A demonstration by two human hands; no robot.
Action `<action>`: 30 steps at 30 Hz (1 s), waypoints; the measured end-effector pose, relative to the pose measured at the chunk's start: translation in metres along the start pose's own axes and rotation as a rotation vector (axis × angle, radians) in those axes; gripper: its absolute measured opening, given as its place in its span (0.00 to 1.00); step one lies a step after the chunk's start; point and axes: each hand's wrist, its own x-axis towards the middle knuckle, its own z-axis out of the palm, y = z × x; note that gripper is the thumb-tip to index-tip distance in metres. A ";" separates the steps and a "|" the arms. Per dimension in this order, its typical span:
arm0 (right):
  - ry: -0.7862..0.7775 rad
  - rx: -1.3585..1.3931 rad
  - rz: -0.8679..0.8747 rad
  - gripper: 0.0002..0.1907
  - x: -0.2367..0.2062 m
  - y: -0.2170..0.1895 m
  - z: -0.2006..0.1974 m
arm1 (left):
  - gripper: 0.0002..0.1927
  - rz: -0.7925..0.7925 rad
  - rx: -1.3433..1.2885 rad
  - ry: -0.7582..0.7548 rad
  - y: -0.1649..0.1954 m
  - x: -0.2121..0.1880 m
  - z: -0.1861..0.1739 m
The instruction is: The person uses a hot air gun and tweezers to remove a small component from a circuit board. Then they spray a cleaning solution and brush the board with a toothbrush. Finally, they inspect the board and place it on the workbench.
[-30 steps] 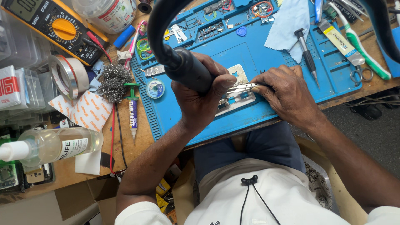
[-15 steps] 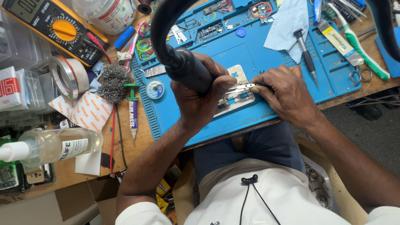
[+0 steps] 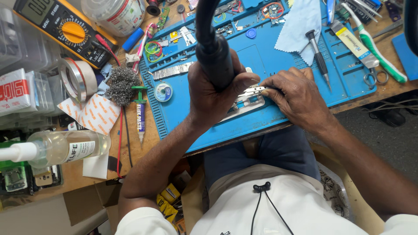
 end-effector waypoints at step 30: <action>-0.014 -0.043 0.011 0.11 -0.001 0.005 0.005 | 0.17 0.017 0.044 -0.060 -0.011 0.008 0.007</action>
